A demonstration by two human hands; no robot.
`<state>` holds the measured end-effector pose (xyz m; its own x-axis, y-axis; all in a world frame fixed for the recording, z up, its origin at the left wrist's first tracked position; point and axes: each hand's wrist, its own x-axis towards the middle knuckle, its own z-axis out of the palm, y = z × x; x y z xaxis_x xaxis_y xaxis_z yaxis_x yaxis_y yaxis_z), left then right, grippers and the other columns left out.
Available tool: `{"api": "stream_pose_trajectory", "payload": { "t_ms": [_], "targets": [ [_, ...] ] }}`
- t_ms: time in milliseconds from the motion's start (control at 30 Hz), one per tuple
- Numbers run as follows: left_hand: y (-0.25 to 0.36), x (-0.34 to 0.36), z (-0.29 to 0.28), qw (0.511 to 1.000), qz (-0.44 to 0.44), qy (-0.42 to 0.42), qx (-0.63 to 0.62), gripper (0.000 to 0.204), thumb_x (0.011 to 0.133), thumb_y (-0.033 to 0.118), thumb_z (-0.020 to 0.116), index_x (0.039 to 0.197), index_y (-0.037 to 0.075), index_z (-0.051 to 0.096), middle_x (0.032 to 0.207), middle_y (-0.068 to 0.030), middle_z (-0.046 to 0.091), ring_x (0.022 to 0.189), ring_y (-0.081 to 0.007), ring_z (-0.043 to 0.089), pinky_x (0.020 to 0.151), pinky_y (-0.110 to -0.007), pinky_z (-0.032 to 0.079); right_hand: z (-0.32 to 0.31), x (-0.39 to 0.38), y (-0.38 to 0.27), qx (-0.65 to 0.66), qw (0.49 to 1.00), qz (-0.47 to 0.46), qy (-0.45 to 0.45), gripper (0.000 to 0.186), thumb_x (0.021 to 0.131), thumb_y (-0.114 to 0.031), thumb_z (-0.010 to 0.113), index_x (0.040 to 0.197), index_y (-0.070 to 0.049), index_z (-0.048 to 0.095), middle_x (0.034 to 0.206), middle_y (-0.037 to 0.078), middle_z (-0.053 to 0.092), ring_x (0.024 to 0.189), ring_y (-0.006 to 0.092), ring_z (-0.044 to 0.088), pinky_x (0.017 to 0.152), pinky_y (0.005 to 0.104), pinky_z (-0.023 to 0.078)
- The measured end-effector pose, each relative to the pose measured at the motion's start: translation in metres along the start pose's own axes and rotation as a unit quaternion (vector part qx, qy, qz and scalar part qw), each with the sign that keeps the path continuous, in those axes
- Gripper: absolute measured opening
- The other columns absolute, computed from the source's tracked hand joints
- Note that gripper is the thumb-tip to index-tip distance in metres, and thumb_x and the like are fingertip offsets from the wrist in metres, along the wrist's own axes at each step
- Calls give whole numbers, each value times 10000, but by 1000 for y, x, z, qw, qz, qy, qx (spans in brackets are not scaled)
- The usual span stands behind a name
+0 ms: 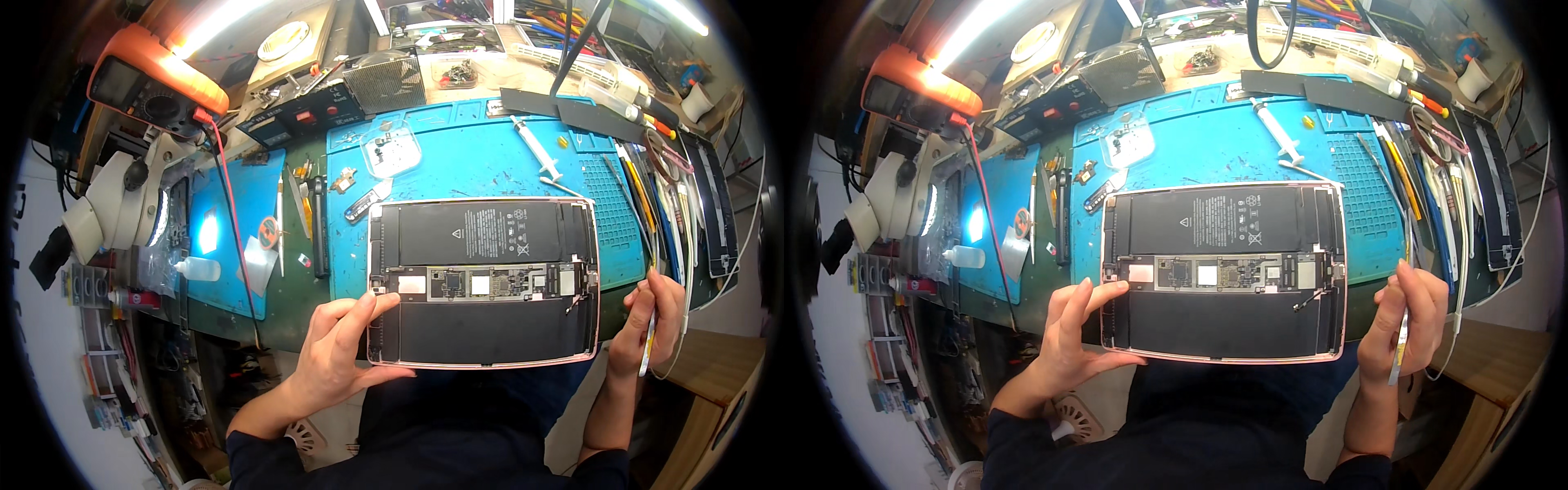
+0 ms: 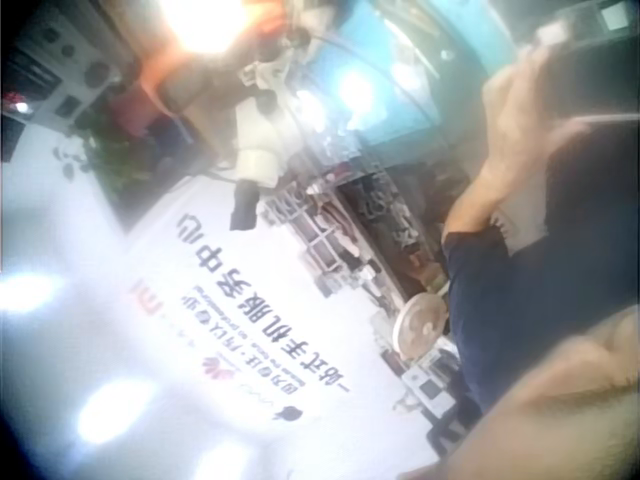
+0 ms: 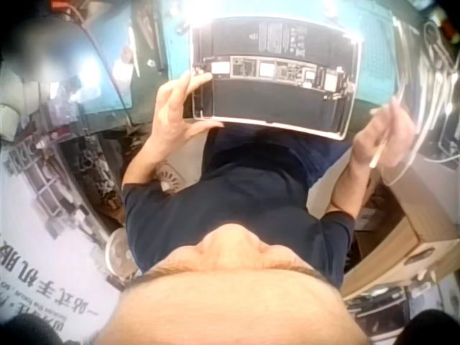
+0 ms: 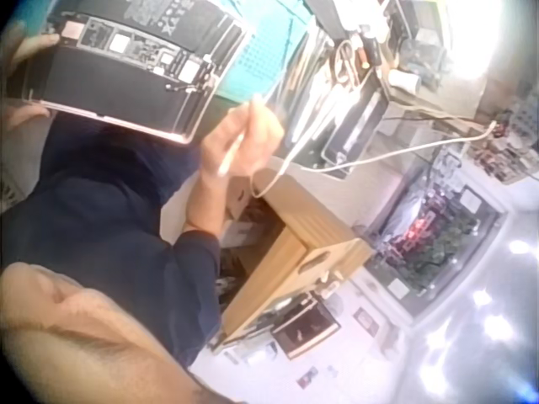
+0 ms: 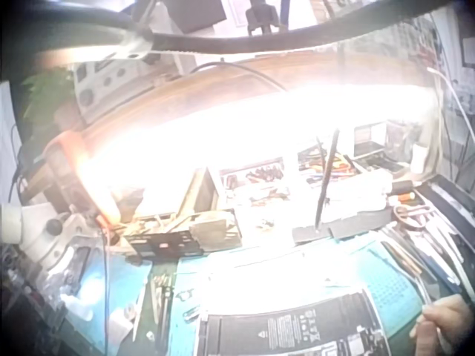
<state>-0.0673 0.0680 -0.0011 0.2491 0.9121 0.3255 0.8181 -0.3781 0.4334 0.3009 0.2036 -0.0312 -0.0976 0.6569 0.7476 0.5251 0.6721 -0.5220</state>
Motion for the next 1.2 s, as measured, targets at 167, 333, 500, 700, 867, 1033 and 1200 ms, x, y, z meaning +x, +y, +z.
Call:
{"api": "stream_pose_trajectory", "payload": {
  "t_ms": [167,333,500,700,867,1033,1200],
  "targets": [
    [-2,5,-1,999,-21,-15,-27,1167,693,327,1012,1602,-61,392,1428,-111,709,1204,-290,598,1033,-402,505,0,0,2,0,1000,2,-2,251,1057,39,601,1289,40,695,1024,133,654,735,142,580,643,270,488],
    [-6,2,1,999,-9,-8,-32,1166,675,326,1021,1592,-53,408,1425,-111,707,1203,-291,599,1023,-395,517,0,1,1,-3,1000,1,-3,248,1057,39,600,1285,39,696,1010,130,653,733,142,580,641,274,485],
    [-10,0,6,999,19,23,-23,1166,676,346,1018,1593,-41,410,1428,-124,705,1181,-295,620,1004,-399,534,0,1,0,-5,1000,6,-1,242,1054,45,597,1273,40,701,1006,132,655,721,144,577,635,278,486],
    [-14,-3,11,998,51,45,9,1197,695,415,995,1620,-35,382,1435,-142,709,1191,-289,647,990,-399,541,1,1,0,-10,1000,14,5,244,1045,55,600,1263,37,710,1005,132,662,716,143,578,636,274,489],
    [-12,-4,8,998,46,30,33,1207,709,440,986,1630,-36,369,1407,-143,731,1216,-285,643,1009,-386,525,0,0,1,-6,1000,18,8,246,1043,50,607,1263,33,715,1005,127,665,719,137,579,639,268,488],
    [-12,-2,8,999,33,24,8,1247,692,425,998,1639,-43,336,1406,-150,730,1217,-289,619,1028,-396,514,0,0,1,-5,1000,19,7,245,1049,38,607,1268,31,717,1003,121,663,720,132,578,638,267,486],
    [-10,0,5,1000,24,9,0,1266,679,397,1010,1638,-55,317,1401,-155,730,1218,-290,601,1032,-402,510,-1,0,1,-6,1000,19,1,249,1054,33,607,1281,28,710,1001,117,659,724,130,577,644,266,484]
  ]
}}
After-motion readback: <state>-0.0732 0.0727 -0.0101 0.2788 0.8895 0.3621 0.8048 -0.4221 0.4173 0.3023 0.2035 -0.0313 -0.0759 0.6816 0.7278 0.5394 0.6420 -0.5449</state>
